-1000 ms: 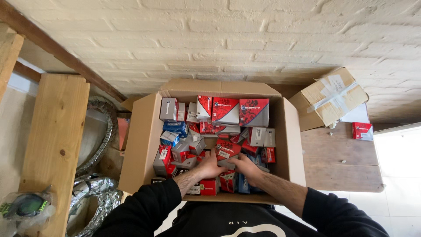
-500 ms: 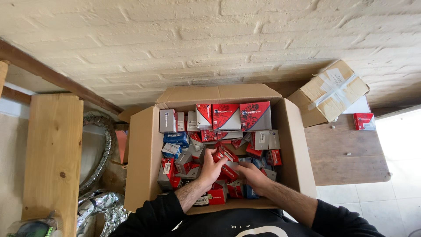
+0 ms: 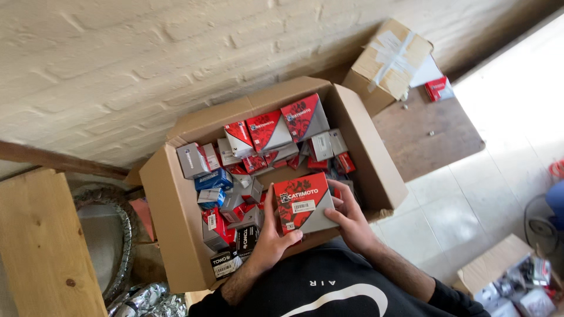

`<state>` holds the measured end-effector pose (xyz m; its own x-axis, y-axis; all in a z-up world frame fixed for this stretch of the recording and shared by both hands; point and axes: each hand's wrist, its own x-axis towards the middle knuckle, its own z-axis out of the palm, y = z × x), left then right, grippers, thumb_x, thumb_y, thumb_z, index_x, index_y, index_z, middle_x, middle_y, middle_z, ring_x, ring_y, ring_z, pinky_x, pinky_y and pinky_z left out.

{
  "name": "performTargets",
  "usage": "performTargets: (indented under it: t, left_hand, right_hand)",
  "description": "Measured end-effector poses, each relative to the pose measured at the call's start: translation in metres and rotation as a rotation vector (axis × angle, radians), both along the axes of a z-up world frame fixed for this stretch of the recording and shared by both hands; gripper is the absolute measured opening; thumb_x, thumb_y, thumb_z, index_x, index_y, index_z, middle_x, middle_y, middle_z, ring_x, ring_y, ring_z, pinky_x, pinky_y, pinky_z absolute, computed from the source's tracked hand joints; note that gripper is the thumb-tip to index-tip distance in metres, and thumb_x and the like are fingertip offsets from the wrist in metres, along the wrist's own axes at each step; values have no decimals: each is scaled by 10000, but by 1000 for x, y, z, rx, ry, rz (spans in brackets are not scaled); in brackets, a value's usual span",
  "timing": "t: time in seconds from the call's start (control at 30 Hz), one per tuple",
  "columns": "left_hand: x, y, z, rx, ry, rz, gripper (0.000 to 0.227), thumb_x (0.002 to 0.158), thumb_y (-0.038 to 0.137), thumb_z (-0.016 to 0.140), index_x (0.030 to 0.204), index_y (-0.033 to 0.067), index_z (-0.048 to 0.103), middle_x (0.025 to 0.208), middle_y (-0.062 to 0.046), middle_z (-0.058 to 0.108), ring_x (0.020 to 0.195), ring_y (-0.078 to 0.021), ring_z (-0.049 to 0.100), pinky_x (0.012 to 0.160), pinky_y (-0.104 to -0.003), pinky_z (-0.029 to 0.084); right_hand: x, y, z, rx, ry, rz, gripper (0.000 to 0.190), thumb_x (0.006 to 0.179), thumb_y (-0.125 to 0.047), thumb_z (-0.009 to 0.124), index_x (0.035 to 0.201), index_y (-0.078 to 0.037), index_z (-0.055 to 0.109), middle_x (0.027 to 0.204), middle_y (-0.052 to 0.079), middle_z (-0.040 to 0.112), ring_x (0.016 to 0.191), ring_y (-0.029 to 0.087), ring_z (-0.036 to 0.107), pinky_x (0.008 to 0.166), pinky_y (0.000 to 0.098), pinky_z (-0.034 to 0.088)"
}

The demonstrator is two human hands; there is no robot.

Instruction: The person unpacks small boxes from a large cardboard carton, removes the wrapped contents, and places the boxes on a wooden shelf. They repeat this process for several items, including a circular part and a small black component, arranging them among other similar boxes on the shelf.

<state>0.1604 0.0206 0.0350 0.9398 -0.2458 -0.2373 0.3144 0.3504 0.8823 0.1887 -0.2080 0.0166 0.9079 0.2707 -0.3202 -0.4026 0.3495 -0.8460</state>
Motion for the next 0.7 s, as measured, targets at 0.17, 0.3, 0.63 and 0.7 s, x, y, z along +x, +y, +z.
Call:
performTargets:
  t: [0.17, 0.3, 0.63, 0.7]
  left_hand:
    - [0, -6, 24, 31, -19, -222, 1138, 847, 186, 759, 1647, 185, -50, 1557, -296, 364, 1385, -415, 463, 1086, -527, 458]
    - [-12, -31, 9, 133, -221, -172, 704, 979, 230, 560, 1606, 87, 275, 1668, -249, 193, 1509, -425, 214, 1089, -482, 407]
    - [-41, -122, 36, 9, -372, -217, 759, 976, 86, 572, 1633, 147, 196, 1681, -105, 123, 1371, -229, 414, 1058, -415, 419]
    - [-51, -150, 32, 27, -358, -253, 808, 957, 163, 630, 1628, 114, 182, 1624, -160, 124, 1460, -329, 226, 1122, -518, 356]
  right_hand:
    - [-37, -9, 37, 75, -120, -210, 754, 874, -22, 621, 1563, -73, 320, 1282, 275, 649, 1065, 377, 701, 763, 535, 639]
    - [-65, -34, 40, 84, -235, -294, 847, 847, -43, 639, 1598, -62, 247, 1344, 261, 600, 1116, 384, 668, 791, 527, 628]
    - [-104, -120, 67, 115, -360, -245, 1057, 738, -227, 708, 1627, -109, 150, 1519, 278, 417, 1295, 471, 530, 958, 613, 520]
    - [-112, -152, 69, 150, -434, -149, 1199, 711, -261, 824, 1631, -87, 75, 1567, 244, 380, 1341, 435, 502, 1002, 594, 498]
